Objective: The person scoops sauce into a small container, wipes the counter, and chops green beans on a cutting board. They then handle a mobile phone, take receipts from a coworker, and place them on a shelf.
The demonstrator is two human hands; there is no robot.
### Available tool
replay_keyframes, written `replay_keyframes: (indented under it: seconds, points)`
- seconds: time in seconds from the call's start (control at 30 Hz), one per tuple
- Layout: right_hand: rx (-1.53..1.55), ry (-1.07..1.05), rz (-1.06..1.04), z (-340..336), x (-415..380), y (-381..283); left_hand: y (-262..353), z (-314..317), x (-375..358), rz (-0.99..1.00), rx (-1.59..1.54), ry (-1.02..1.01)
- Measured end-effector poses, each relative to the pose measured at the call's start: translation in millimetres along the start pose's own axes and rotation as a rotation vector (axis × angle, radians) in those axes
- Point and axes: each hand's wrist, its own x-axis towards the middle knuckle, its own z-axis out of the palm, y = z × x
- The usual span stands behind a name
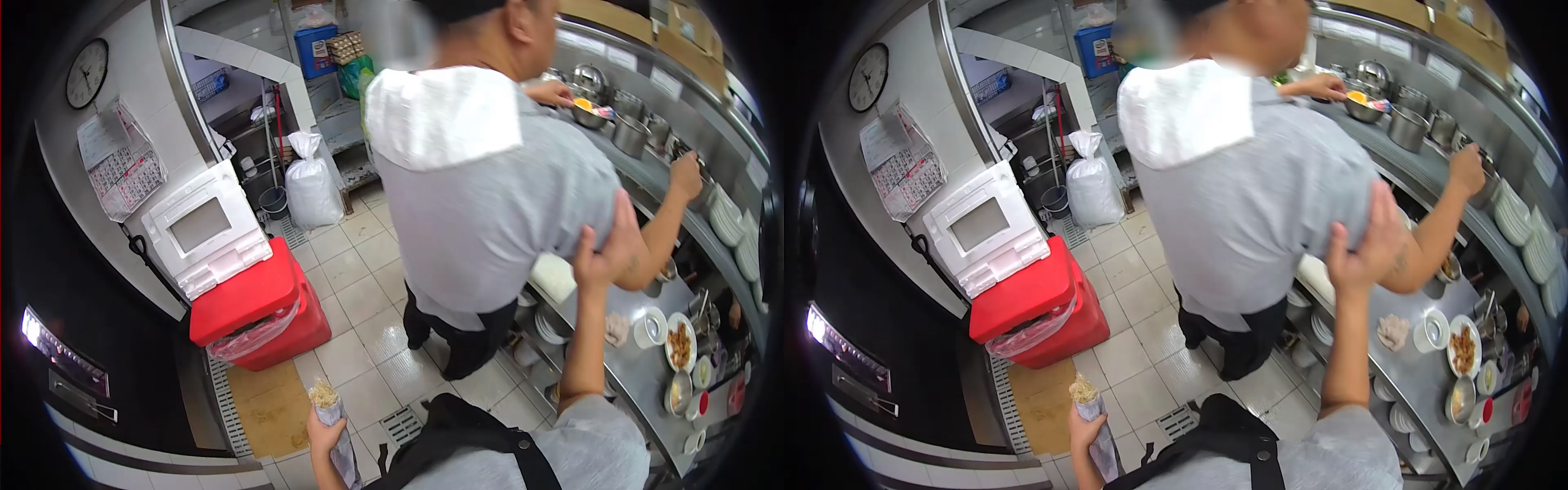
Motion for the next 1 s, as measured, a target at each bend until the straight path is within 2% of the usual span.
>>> replay_keyframes:
  seconds: [0.17, 0.23, 0.27, 0.37, 0.4, 0.5, 0.57, 0.63, 0.67, 0.77, 0.8, 0.93, 1.0]
  points:
    - [0.07, 0.112, 0.109, 10.8, -6.5, 0.9, 19.7, -0.1, 82.7, 0.03, -0.038, -0.05]
    - [0.038, 0.102, 0.168, 13.5, -18.8, 13.9, 30.9, 5.9, 117.5, 0.162, -0.074, -0.142]
    - [0.174, 0.182, 0.236, 23.9, -16.5, 8.7, 39.8, 9.0, 134.1, 0.185, -0.077, -0.157]
    - [0.194, 0.274, 0.221, 30.5, -25.7, 20.2, 86.2, 13.4, 183.3, 0.263, -0.045, -0.281]
    - [0.217, 0.383, 0.435, 34.7, -26.5, 18.5, 100.4, 16.7, 200.6, 0.285, -0.039, -0.303]
    - [0.235, 0.491, 0.458, 38.3, -30.4, 16.7, 131.7, 27.1, 244.7, 0.357, -0.017, -0.456]
    - [0.051, 0.465, 0.452, 30.4, -46.5, 22.0, 141.0, 31.1, 269.1, 0.427, 0.028, -0.574]
    - [0.119, 0.524, 0.614, 28.7, -48.2, 22.7, 150.5, 31.5, 286.8, 0.458, 0.045, -0.664]
    - [0.136, 0.486, 0.553, 28.2, -45.4, 17.2, 149.5, 32.9, 295.5, 0.472, 0.056, -0.695]
    - [0.114, 0.445, 0.574, 26.9, -42.5, 3.2, 146.6, 39.8, 316.8, 0.524, 0.036, -0.768]
    - [0.037, 0.343, 0.514, 26.2, -34.7, -8.7, 146.7, 41.4, 322.6, 0.527, 0.035, -0.769]
    - [-0.049, 0.331, 0.505, 20.4, -55.7, -6.4, 127.6, 52.8, 357.6, 0.489, 0.033, -0.901]
    - [0.254, 0.416, 0.665, 16.5, -63.4, -9.9, 128.5, 56.1, 364.8, 0.464, 0.021, -0.975]
